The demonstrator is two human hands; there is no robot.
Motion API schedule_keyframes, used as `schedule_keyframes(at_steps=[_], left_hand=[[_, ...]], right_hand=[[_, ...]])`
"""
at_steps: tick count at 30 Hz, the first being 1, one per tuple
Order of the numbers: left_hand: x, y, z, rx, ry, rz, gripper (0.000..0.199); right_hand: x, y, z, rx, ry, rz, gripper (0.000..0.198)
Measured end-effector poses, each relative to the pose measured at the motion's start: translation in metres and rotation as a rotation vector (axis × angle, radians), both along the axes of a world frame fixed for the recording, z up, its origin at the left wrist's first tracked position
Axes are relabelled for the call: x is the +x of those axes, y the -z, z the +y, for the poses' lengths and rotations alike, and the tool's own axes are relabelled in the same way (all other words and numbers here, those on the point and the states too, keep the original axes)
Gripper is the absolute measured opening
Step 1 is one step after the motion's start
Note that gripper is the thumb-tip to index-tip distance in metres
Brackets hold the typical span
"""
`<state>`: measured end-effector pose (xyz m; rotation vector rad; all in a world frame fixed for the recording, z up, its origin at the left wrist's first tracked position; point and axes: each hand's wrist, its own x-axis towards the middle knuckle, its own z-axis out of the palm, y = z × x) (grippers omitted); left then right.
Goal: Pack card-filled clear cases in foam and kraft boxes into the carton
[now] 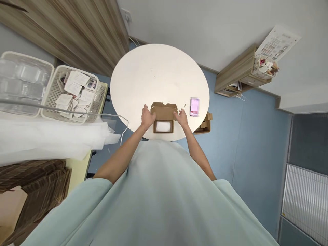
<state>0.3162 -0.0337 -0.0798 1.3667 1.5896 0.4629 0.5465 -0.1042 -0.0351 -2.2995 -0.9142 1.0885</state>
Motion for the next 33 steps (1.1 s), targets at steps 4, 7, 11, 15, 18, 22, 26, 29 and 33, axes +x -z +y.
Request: schedule_keyframes(at_steps=[4,7,11,15,18,22,26,29,33], left_hand=[[0.004,-0.013,0.022,-0.153,0.028,0.005,0.097],[0.006,-0.028,0.03,-0.178,0.075,0.006,0.098],[0.014,-0.043,0.036,-0.137,0.095,-0.044,0.096],[0.02,-0.05,0.039,-0.112,0.087,-0.11,0.091],[0.017,-0.047,0.033,-0.13,0.098,-0.135,0.09],[0.007,-0.037,0.011,-0.129,0.124,-0.148,0.089],[-0.004,-0.024,-0.018,-0.133,0.152,-0.143,0.088],[-0.01,-0.016,-0.035,-0.134,0.194,-0.123,0.082],[-0.017,-0.012,-0.05,-0.097,0.25,-0.04,0.078]], right_hand=[[-0.001,-0.003,0.016,-0.009,0.017,0.036,0.067],[0.0,-0.012,0.021,0.015,0.011,-0.001,0.062],[0.002,-0.023,0.029,0.087,0.014,-0.004,0.059],[0.004,-0.028,0.033,0.124,0.017,0.004,0.054],[0.001,-0.026,0.025,0.108,0.0,-0.005,0.053],[-0.007,-0.017,0.001,0.1,-0.023,-0.006,0.056],[-0.019,-0.003,-0.031,0.098,-0.052,-0.004,0.057],[-0.028,0.007,-0.052,0.102,-0.091,0.003,0.055],[-0.034,0.011,-0.073,0.071,-0.131,-0.016,0.059]])
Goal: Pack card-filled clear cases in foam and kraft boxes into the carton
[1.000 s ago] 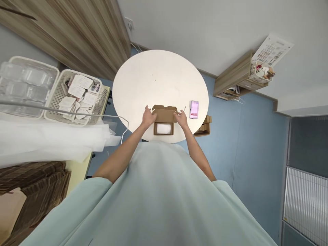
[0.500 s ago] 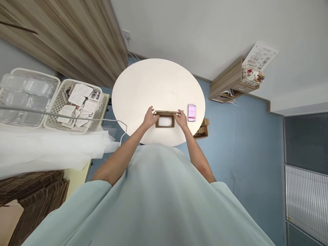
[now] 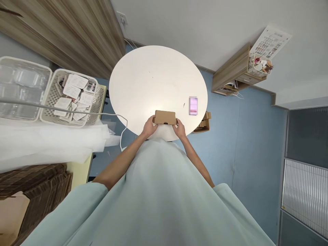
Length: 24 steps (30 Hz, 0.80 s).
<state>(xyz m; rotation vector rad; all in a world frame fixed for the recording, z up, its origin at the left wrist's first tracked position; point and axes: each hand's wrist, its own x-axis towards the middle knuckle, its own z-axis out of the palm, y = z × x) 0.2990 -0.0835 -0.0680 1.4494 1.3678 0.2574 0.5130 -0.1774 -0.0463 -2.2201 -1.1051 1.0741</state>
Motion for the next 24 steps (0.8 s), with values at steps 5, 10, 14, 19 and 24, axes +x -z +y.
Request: schedule_keyframes(at_steps=[5,10,14,19,24], left_hand=[[-0.009,-0.008,-0.013,0.153,0.029,0.028,0.079],[-0.009,-0.017,-0.021,0.191,0.045,0.02,0.064],[-0.008,-0.016,-0.026,0.187,0.063,0.055,0.055],[-0.015,-0.008,-0.034,0.152,0.147,0.153,0.051],[-0.02,0.001,-0.041,0.122,0.199,0.243,0.046]], right_hand=[[0.001,-0.01,-0.014,-0.013,-0.005,-0.059,0.067],[0.001,-0.017,-0.02,-0.038,-0.027,-0.095,0.06],[-0.003,-0.017,-0.023,-0.084,-0.067,-0.122,0.051],[-0.006,-0.01,-0.029,-0.118,-0.109,-0.094,0.044],[-0.005,0.004,-0.039,-0.085,-0.102,-0.008,0.038]])
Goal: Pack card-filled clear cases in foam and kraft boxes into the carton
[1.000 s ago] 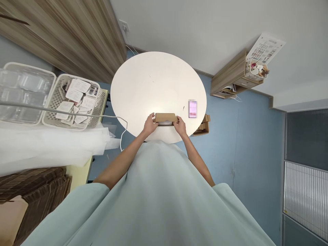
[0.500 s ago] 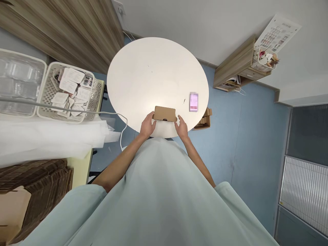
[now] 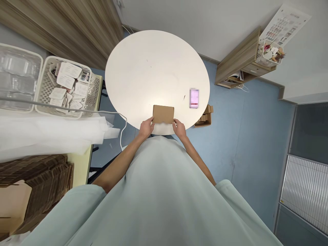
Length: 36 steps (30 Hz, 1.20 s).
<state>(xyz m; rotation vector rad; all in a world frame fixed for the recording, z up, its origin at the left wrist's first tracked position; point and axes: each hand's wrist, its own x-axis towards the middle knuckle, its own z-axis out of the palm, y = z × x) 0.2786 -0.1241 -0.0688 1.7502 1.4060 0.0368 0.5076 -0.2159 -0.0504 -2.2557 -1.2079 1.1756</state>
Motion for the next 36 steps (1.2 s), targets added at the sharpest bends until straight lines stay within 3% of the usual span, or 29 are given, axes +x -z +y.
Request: schedule_keyframes(at_steps=[7,15,25,33,36], left_hand=[[0.0,0.015,-0.006,-0.081,-0.024,0.039,0.044],[0.001,0.03,-0.006,-0.152,-0.228,0.022,0.048],[0.01,0.046,0.0,-0.156,-0.289,0.033,0.048],[0.01,0.057,0.003,-0.114,-0.227,0.028,0.047],[0.007,0.058,0.005,-0.136,-0.223,0.019,0.047]], right_hand=[[-0.002,0.029,-0.01,-0.006,0.176,0.119,0.029],[-0.001,0.061,-0.018,0.025,0.253,0.172,0.02],[0.001,0.076,-0.011,0.02,0.241,0.128,0.025],[0.003,0.087,-0.002,-0.001,0.252,0.103,0.029],[0.003,0.089,0.001,-0.04,0.241,0.047,0.04]])
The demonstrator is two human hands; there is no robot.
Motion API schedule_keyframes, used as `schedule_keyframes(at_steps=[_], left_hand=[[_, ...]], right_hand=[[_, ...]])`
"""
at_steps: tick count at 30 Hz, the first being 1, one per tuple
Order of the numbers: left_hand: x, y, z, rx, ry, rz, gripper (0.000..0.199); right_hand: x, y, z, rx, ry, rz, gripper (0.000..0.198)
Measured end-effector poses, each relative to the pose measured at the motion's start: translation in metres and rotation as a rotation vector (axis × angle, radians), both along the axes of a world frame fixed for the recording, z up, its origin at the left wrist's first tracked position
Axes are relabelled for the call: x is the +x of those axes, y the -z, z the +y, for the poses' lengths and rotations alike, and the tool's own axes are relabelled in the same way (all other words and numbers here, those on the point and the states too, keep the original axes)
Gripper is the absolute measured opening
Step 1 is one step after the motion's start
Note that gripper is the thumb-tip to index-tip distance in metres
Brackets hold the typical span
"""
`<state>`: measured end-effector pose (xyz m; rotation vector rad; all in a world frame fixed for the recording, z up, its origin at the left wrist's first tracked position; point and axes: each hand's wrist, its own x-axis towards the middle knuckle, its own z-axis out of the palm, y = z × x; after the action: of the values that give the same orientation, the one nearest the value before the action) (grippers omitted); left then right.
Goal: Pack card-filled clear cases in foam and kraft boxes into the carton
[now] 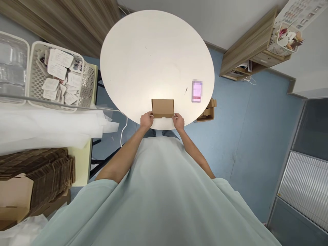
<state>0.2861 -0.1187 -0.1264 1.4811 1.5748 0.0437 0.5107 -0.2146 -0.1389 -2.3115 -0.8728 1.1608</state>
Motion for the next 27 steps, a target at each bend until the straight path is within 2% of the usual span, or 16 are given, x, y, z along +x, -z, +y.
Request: schedule_keyframes(at_steps=[3,7,11,13,17,22,27], left_hand=[[-0.002,-0.001,0.003,-0.031,0.006,0.007,0.047],[-0.005,-0.014,0.004,-0.043,0.014,-0.046,0.042],[-0.01,-0.041,-0.001,0.043,-0.044,-0.15,0.038],[-0.012,-0.055,-0.004,0.075,-0.068,-0.183,0.039],[-0.011,-0.072,-0.003,0.044,-0.083,-0.226,0.041],[-0.01,-0.072,0.005,-0.035,-0.097,-0.238,0.04],[-0.015,-0.061,0.007,-0.079,-0.105,-0.353,0.06]], right_hand=[[0.0,0.001,0.004,0.029,-0.018,-0.005,0.051],[-0.001,-0.008,0.007,0.146,0.02,0.073,0.044],[0.001,-0.041,0.0,0.246,0.044,0.136,0.038],[0.004,-0.061,-0.007,0.287,0.053,0.139,0.044],[0.01,-0.088,-0.014,0.254,0.104,0.09,0.054],[0.017,-0.085,-0.013,0.192,0.107,0.087,0.054],[0.021,-0.076,-0.014,0.22,0.107,0.176,0.052]])
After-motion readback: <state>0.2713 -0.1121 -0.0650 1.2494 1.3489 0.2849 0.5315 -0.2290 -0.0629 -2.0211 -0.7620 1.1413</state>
